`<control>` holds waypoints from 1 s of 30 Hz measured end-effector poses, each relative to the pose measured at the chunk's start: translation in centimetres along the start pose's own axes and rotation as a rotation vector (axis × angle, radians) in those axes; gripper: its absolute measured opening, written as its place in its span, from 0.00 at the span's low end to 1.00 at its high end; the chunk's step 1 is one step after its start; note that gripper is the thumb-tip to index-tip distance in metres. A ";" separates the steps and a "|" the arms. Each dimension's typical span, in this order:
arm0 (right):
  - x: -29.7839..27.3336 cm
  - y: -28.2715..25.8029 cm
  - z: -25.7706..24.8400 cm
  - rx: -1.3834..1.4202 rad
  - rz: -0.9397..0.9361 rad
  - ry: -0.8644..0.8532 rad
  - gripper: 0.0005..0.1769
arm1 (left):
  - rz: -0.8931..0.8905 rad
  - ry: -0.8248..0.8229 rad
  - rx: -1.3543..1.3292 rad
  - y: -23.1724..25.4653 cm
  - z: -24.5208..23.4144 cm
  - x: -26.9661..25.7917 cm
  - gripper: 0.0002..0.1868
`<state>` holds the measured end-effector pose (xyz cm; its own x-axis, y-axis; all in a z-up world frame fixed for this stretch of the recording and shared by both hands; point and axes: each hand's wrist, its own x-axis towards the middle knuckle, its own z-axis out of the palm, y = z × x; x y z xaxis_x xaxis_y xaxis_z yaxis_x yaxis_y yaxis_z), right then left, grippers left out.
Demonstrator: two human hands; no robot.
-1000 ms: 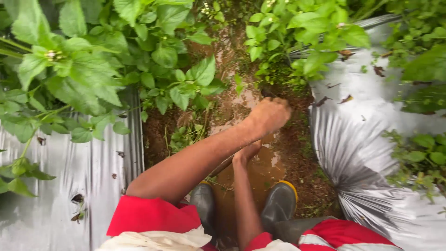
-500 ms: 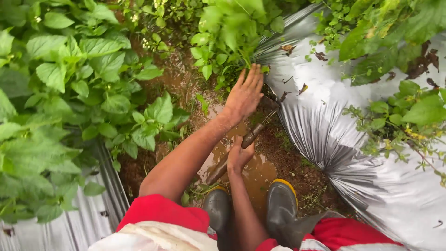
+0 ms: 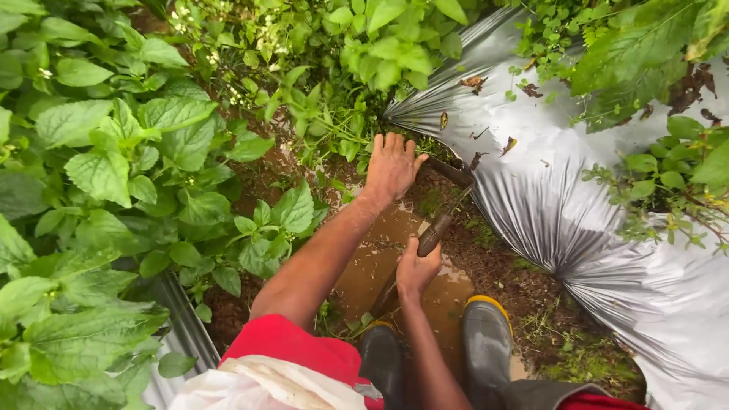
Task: The person uses a hoe to loosen soil and remove weeds from a muddy garden bed. They pull the uprooted weeds by hand and discard them while standing in water between rows of plants covered with plastic sheeting.
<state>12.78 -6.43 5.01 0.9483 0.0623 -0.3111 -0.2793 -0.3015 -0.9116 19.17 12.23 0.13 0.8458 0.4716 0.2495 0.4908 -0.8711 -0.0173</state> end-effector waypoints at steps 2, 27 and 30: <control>0.4 0.5 -0.2 -0.009 -0.012 0.026 0.06 | -0.020 0.038 -0.030 -0.4 1.1 -0.1 0.30; 2.3 1.3 -0.2 -0.165 -0.176 0.041 0.09 | 0.262 0.203 0.038 1.8 -2.6 2.1 0.07; 2.6 1.5 0.0 -0.177 -0.156 0.059 0.10 | 0.216 0.172 -0.022 2.6 -1.6 2.0 0.12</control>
<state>14.82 -6.71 2.79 0.9865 0.0667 -0.1495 -0.1033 -0.4550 -0.8845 21.83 10.64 2.14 0.8817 0.2456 0.4029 0.2964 -0.9526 -0.0680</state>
